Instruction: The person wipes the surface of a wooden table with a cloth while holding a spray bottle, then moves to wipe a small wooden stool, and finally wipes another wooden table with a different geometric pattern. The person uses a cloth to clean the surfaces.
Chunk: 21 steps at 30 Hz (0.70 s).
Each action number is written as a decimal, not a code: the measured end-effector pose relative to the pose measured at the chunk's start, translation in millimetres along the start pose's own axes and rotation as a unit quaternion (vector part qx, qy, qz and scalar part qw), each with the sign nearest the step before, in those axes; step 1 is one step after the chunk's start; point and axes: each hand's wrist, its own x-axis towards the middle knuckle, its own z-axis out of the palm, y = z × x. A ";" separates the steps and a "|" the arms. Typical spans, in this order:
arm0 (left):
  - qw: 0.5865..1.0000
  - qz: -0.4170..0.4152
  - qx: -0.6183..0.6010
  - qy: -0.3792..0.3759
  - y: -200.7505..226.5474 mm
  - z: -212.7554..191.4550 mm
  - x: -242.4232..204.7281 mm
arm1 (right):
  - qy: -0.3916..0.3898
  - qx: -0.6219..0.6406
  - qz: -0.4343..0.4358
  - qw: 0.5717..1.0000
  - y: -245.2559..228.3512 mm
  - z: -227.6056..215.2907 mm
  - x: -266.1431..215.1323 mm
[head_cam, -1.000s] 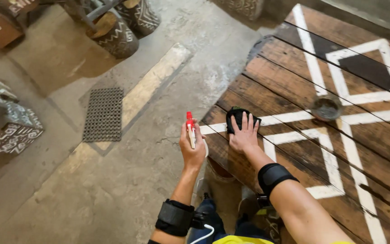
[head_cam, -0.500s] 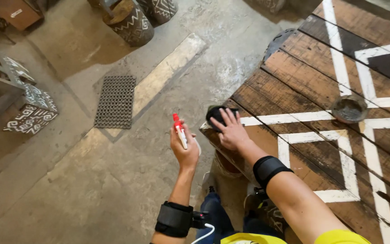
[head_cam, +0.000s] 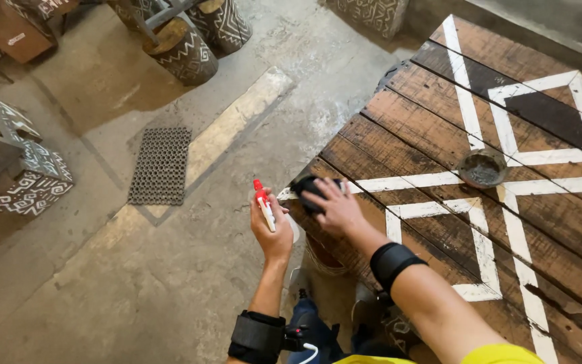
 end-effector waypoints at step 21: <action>1.000 -0.023 -0.011 -0.005 4.6 24.1 -51.9 | 0.030 0.018 -0.145 0.989 40.2 22.5 -81.1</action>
